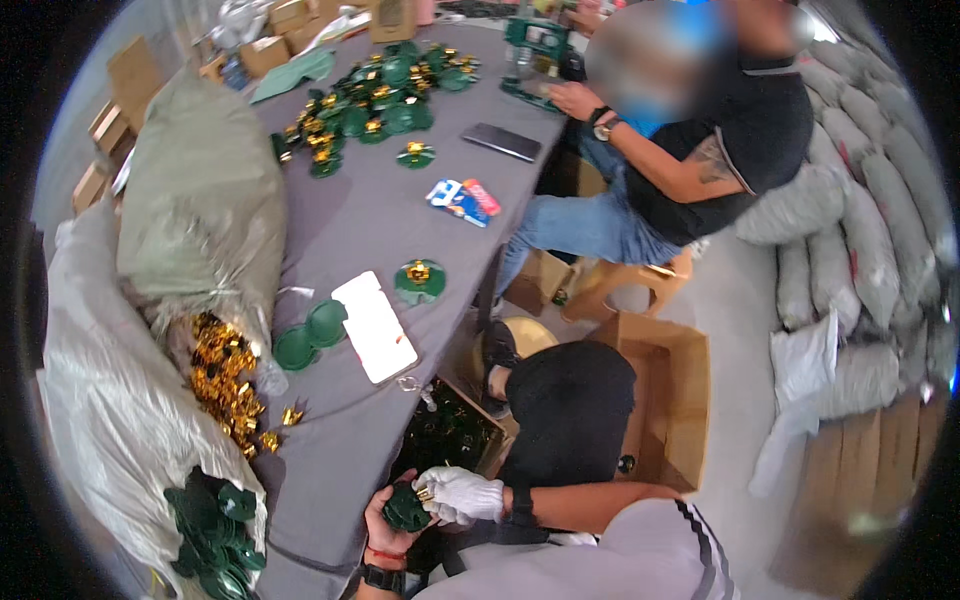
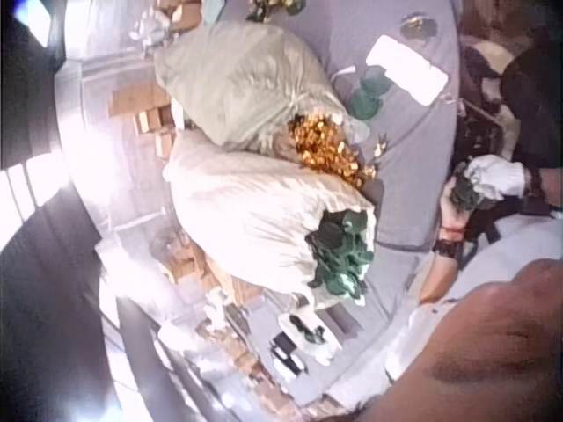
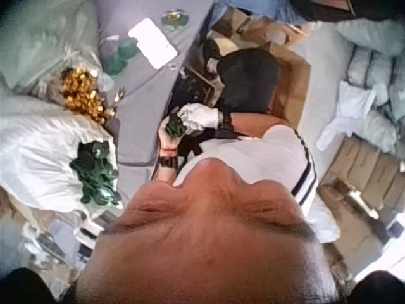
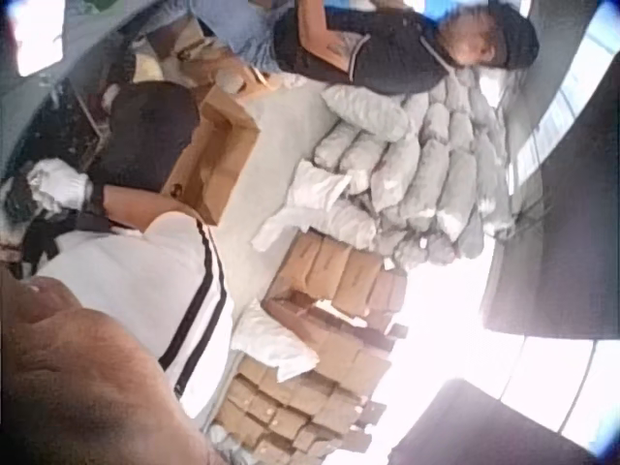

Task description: The recorder is assembling small green plastic bases with gold crown-like plastic components in a workshop setting.

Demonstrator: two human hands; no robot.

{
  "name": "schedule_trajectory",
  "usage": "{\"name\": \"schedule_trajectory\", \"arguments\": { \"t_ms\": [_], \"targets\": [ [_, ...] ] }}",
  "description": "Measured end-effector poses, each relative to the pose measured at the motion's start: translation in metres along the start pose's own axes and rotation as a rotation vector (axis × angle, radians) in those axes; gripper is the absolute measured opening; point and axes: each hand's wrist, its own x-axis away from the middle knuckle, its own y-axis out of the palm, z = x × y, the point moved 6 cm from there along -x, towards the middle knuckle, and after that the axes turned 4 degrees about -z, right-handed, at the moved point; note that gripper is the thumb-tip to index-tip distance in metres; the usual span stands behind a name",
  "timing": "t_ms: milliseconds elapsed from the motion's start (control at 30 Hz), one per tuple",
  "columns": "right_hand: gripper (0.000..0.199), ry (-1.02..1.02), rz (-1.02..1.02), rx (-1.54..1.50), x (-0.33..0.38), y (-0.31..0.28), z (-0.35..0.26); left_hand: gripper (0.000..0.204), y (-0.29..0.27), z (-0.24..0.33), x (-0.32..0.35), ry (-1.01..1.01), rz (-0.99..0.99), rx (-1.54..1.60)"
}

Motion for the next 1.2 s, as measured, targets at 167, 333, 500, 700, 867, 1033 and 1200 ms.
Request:
{"name": "schedule_trajectory", "arguments": {
  "t_ms": [167,333,500,700,867,1033,1200],
  "targets": [
    [0.026,-0.577,0.179,1.121,0.015,0.027,-0.056,0.054,0.001,-0.002,-0.007,-0.113,0.023,-0.012],
    [0.021,-0.617,0.223,1.467,0.023,0.028,-0.049,0.044,0.006,-0.005,0.001,-0.141,0.07,-0.064],
    [0.018,0.114,0.265,0.372,0.008,-0.002,-0.02,0.047,0.013,0.006,-0.004,0.43,0.159,-0.791],
    [0.032,-0.224,0.647,0.707,0.019,0.026,-0.08,0.052,-0.053,-0.025,-0.03,0.256,0.101,0.145],
    [0.032,-0.434,0.28,0.844,0.029,0.104,-0.131,0.054,-0.132,-0.055,-0.03,0.264,0.077,0.369],
    [0.04,-1.15,0.514,1.747,-0.062,0.161,-0.189,0.037,-0.072,-0.03,-0.007,0.152,0.179,0.343],
    [0.035,-0.803,0.556,2.015,-0.106,0.179,-0.161,0.047,-0.052,-0.022,0.015,0.084,0.154,-0.188]
  ]
}}
